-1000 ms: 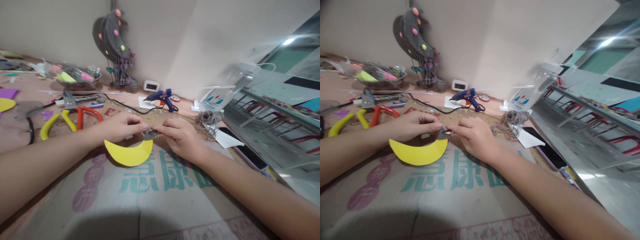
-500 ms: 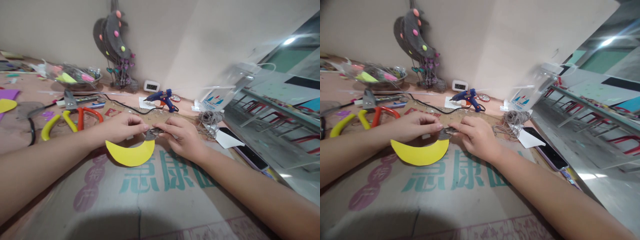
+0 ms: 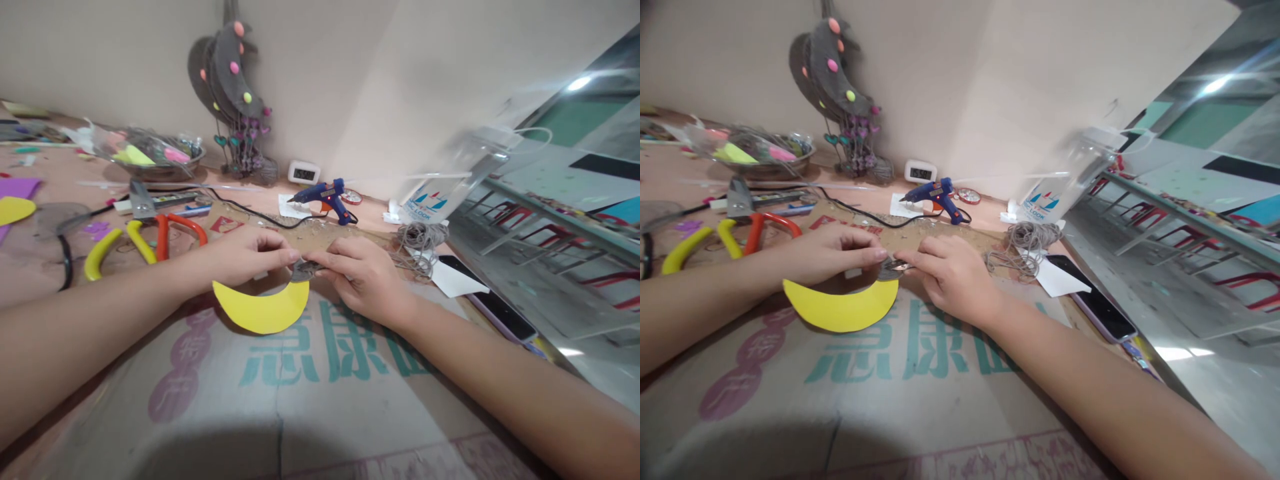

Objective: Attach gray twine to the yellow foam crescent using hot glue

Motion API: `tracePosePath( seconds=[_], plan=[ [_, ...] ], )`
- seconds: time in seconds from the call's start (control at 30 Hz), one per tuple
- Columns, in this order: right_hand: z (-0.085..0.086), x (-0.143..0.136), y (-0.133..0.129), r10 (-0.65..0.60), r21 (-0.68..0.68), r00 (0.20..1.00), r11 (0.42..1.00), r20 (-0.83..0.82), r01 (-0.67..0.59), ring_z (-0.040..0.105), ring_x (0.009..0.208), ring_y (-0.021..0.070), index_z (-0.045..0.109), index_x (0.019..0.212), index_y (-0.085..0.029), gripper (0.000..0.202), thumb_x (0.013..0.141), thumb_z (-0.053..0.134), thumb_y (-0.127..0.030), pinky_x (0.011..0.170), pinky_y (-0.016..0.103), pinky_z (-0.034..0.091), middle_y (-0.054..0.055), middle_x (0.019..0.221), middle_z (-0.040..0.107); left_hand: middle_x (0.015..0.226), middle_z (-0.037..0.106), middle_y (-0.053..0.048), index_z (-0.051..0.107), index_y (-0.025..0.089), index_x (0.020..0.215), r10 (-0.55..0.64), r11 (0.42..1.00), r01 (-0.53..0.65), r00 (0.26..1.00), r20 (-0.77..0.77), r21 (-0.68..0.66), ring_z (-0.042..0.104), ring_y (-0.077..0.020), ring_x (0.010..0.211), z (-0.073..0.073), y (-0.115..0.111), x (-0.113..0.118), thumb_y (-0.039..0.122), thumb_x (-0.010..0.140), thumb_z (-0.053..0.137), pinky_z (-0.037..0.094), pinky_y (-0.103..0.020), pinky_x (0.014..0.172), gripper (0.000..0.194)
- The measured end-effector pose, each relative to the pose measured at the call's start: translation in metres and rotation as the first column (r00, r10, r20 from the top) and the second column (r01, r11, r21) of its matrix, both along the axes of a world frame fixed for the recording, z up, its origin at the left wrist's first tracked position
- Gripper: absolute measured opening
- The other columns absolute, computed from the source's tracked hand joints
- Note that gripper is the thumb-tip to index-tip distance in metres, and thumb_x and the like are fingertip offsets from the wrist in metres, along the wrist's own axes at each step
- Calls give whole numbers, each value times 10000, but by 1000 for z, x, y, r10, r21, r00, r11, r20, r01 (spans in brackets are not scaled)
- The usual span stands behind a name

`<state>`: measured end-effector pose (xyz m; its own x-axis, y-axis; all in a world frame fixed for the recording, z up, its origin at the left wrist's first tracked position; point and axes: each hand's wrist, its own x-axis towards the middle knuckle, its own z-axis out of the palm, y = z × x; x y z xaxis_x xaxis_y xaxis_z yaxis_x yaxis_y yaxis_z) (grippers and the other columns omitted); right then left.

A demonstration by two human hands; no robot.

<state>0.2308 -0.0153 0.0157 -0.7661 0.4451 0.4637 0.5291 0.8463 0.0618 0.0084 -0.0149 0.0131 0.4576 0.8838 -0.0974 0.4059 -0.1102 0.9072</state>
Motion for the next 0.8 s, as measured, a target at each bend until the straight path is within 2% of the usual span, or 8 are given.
tracePosePath(
  seconds=[0.23,0.4,0.6,0.8],
  plan=[
    [-2,1,1,-2,-35,1000,999,4,2,514,770,159,622,1126,-192,312,876,438,-155,700,296,393,57,829,593,498,537,23,600,162,661,-9,1000,10,1000,-8,25,464,-78,410,0,0,-1,441,774,550,340,-172,380,305],
    [-1,-1,1,3,-93,1000,996,-10,-4,519,747,150,624,1126,-184,299,890,441,-197,678,282,396,56,817,593,496,536,25,593,169,652,-8,1000,8,1000,15,1,465,-81,402,-2,0,0,453,778,541,349,-181,383,315],
    [-1,-2,1,-5,-105,1000,994,-19,3,512,723,142,634,1112,-184,295,882,450,-180,666,275,392,48,789,581,508,557,27,608,169,646,-8,993,7,1000,1,121,474,-79,436,-2,1,-1,444,771,549,351,-180,418,307],
    [0,-1,1,4,-114,1000,994,-11,-5,520,726,140,631,1118,-183,328,869,429,-114,669,273,394,46,787,588,520,559,22,605,160,641,-9,990,13,1000,-28,139,466,-74,443,-1,0,-1,445,777,542,338,-173,415,321]
  ],
)
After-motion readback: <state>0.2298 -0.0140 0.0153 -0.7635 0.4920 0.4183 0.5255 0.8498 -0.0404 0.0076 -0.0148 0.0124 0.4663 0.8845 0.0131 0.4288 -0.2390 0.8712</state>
